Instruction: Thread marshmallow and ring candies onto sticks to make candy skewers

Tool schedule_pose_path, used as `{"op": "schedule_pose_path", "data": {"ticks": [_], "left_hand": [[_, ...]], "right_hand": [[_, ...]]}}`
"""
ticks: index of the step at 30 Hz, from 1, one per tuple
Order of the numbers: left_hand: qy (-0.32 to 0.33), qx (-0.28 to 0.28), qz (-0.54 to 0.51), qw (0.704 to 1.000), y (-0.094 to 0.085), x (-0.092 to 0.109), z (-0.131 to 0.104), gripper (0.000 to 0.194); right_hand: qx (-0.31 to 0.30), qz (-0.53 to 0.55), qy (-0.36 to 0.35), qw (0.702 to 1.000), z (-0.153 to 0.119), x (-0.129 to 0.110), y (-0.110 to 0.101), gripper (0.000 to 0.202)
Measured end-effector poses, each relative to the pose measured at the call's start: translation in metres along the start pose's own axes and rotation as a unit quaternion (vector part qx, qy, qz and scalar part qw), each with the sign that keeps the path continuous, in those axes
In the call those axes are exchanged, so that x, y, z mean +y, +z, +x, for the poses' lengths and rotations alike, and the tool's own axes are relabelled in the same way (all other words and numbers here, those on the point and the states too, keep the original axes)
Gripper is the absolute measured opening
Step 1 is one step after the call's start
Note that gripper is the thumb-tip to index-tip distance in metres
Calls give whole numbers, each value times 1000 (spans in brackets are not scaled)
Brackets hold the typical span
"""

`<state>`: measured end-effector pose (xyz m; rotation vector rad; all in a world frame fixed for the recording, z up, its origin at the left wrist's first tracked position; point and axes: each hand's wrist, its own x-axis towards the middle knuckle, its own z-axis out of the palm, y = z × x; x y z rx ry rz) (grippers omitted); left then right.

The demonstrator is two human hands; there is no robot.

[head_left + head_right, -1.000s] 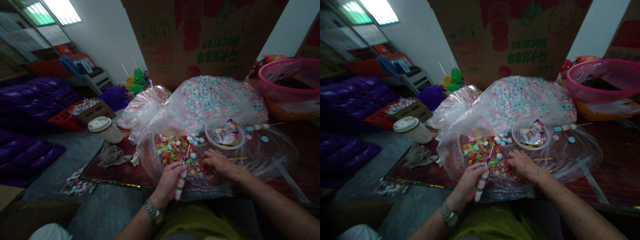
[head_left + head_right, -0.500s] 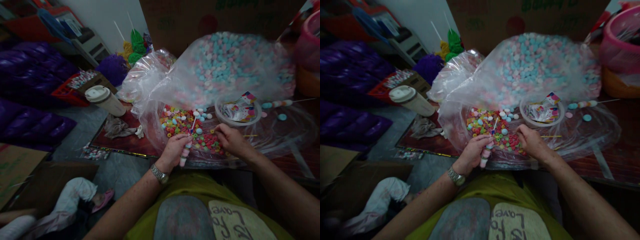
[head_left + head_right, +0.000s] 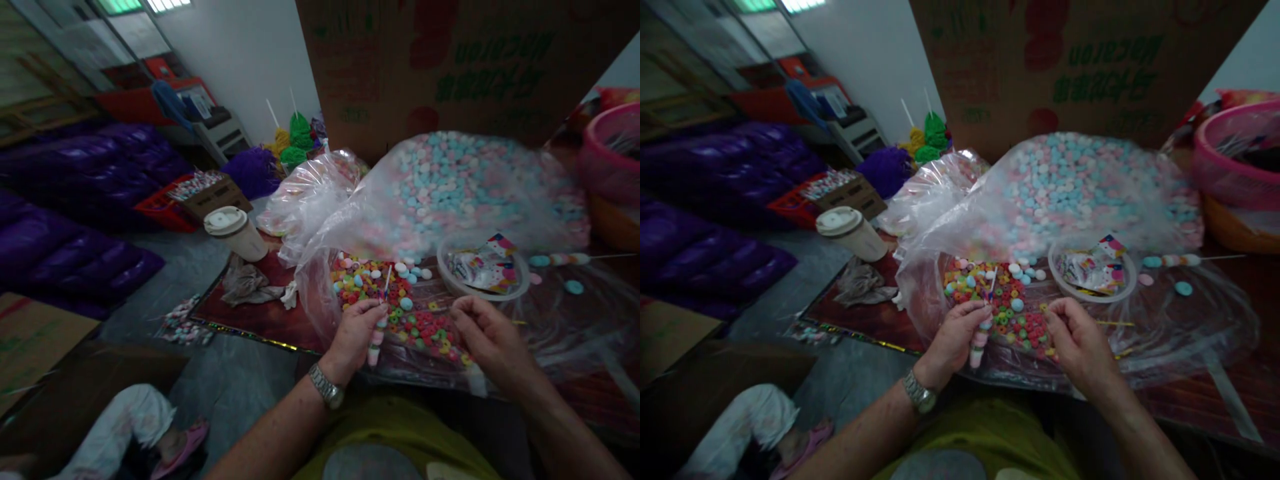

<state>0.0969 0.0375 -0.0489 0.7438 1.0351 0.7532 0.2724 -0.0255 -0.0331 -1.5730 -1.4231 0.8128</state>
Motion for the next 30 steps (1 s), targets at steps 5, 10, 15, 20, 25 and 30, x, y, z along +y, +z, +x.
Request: {"op": "schedule_pose_path", "data": {"ticks": [5,10,15,20,25,30], "left_hand": [[5,-24,81,996,12,-5,-8,24],[-41,-76,121,989,8,-4,-17,26],[-32,-122,87,988,3,-5,-21,38],[-107,-190,-12,976,0,0,-20,37],[-177,-290,-85,937,-3,3,-19,33],[-136,-227,-115,957,-2,8,-20,45]], "right_hand": [[-45,12,0,999,5,-14,29,26],[-40,-2,7,999,8,-4,50,27],[-32,25,21,999,5,2,45,21],[-177,122,1,977,-1,-12,22,22],[-259,64,-151,952,-2,-28,5,16],[-125,32,-149,981,-6,-18,17,32]]}}
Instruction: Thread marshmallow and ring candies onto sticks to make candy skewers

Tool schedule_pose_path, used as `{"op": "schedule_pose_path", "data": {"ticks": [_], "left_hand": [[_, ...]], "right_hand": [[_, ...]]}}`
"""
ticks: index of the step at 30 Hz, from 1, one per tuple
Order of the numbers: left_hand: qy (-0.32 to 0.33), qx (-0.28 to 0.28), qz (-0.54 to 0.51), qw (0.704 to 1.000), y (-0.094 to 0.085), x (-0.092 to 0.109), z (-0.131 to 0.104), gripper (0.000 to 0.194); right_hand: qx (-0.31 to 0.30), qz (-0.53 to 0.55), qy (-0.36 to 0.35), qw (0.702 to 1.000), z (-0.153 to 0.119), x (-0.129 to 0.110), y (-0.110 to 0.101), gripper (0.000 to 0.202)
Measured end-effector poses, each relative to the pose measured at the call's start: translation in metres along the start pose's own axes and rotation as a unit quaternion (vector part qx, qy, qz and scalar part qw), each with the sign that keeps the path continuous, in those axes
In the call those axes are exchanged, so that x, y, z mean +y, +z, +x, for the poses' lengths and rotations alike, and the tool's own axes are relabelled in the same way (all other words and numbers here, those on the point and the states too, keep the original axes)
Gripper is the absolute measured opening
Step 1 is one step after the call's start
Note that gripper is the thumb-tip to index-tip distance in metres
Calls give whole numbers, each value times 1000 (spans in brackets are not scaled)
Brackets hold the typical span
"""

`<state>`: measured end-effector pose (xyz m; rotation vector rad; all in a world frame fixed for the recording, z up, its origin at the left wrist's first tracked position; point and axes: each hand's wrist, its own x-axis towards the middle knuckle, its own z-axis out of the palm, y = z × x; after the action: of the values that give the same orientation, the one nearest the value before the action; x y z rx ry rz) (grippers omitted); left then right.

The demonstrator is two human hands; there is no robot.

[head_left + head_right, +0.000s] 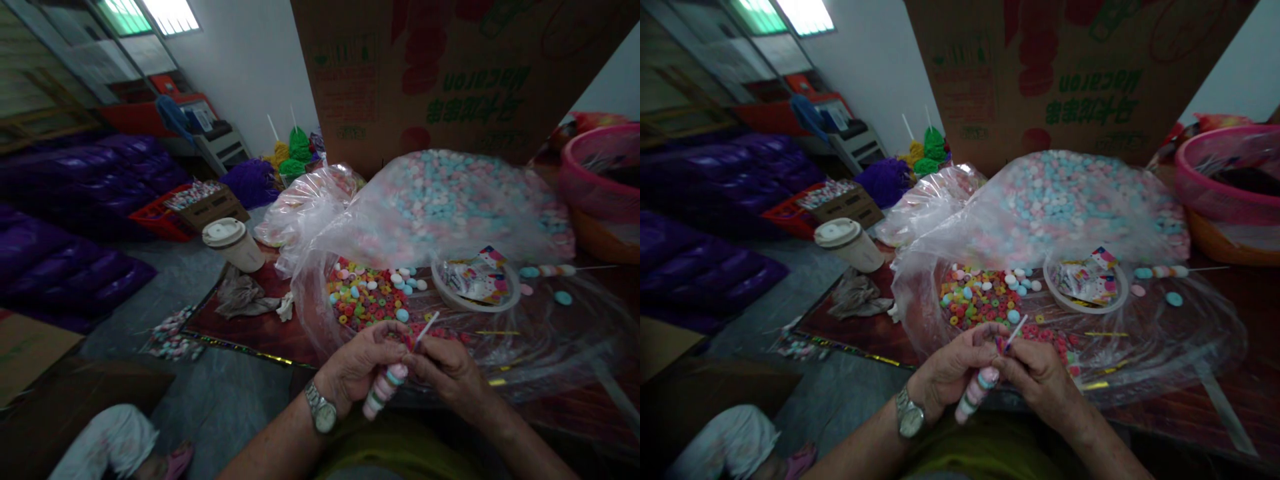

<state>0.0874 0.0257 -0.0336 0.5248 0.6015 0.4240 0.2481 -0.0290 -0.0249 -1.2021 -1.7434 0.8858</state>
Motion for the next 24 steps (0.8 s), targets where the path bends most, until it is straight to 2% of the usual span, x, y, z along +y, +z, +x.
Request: {"op": "schedule_pose_path", "data": {"ticks": [1,3,6,9,10,12,14,15,16,18,19,21,23,24], "left_hand": [[12,13,11,1000,1,1,-1,48],[25,28,52,998,5,4,-3,53],[58,65,148,985,12,4,-3,56],[153,161,214,951,20,5,0,65],[156,173,205,951,22,7,0,67],[112,129,137,976,27,16,-4,71],[107,43,53,992,31,30,-15,77],[133,2,37,990,33,37,-21,81],[146,-38,51,987,34,43,-28,84],[105,-92,153,978,35,47,-37,87],[78,-87,217,969,35,46,-39,83],[72,-31,325,942,36,38,-37,68],[117,26,386,914,36,27,-31,51],[139,37,404,903,36,22,-27,45]], "right_hand": [[14,-17,-3,1000,-2,2,2,32],[0,-60,-18,998,-4,3,0,26],[-9,-175,-90,980,-4,3,-11,21],[82,-296,-163,937,-4,0,-15,14],[109,-317,-175,926,-5,-1,-12,11],[109,-312,-175,927,-8,-2,-2,13],[57,-242,-111,962,-9,0,7,18],[43,-184,-50,981,-8,2,9,20],[46,-115,26,992,-5,2,10,22],[98,22,160,982,2,-1,6,25],[124,74,192,971,5,-5,5,27],[136,152,197,959,10,-15,6,28],[100,249,211,940,12,-24,14,27],[70,318,238,915,11,-26,19,26]]}}
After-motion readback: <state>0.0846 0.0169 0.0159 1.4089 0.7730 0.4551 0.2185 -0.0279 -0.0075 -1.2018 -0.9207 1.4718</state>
